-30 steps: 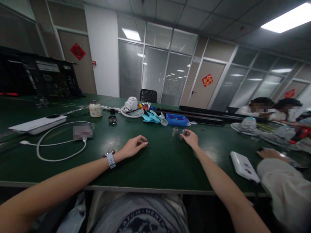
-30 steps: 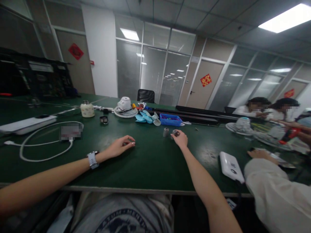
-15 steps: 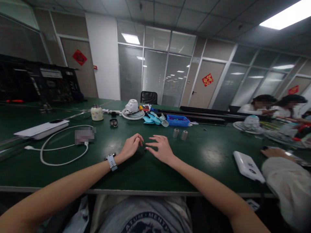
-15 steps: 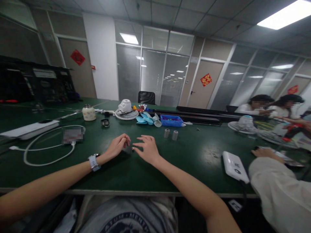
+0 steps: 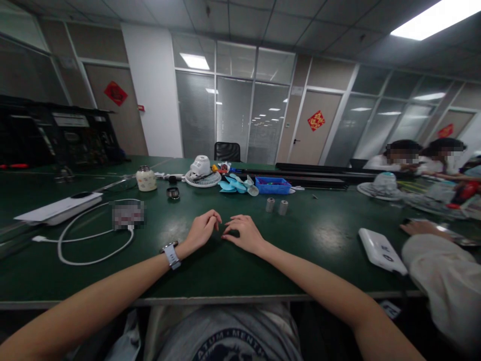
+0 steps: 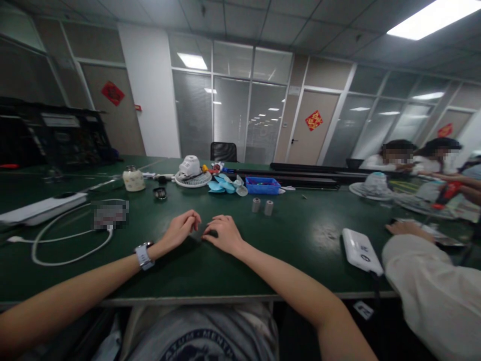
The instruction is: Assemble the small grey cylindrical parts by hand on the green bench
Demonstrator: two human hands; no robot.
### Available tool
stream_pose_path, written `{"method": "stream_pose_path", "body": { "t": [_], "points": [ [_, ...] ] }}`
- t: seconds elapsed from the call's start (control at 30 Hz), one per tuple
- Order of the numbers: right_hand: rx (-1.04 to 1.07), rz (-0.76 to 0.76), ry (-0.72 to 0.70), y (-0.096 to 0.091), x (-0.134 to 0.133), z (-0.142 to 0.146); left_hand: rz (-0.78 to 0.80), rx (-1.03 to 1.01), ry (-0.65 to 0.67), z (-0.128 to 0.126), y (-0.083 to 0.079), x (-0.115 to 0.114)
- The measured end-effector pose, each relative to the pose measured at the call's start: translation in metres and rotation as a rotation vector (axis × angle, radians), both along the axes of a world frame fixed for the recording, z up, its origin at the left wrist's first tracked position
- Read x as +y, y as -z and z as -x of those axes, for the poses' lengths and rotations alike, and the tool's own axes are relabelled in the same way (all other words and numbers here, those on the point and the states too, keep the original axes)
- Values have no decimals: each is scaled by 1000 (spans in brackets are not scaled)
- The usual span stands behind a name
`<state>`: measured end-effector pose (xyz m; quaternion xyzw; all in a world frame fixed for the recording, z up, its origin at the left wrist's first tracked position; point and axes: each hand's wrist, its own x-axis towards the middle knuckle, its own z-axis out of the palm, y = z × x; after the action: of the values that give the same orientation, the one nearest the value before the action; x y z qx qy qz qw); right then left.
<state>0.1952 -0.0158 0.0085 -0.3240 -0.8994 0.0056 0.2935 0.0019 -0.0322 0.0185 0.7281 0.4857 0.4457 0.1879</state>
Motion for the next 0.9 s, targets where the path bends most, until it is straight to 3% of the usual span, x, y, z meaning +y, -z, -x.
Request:
{"method": "stream_pose_path", "body": {
  "t": [0.23, 0.33, 0.43, 0.53, 0.63, 0.73, 0.9],
  "points": [
    [30, 103, -5, 1, -2, 0, 5, 23, 18, -1, -1, -1],
    [111, 44, 15, -8, 5, -12, 8, 25, 27, 1, 0, 0],
    [262, -107, 178, -28, 20, -49, 13, 20, 38, 1, 2, 0],
    [349, -251, 491, -47, 40, -101, 25, 28, 39, 1, 2, 1],
    [347, -241, 746, -52, 59, -144, 23, 37, 32, 0, 1, 1],
    [257, -156, 839, -43, 74, -165, 22, 37, 30, -1, 0, 0],
    [166, -111, 875, -29, 85, -166, 28, 43, 33, 0, -2, -2]
  ]
}}
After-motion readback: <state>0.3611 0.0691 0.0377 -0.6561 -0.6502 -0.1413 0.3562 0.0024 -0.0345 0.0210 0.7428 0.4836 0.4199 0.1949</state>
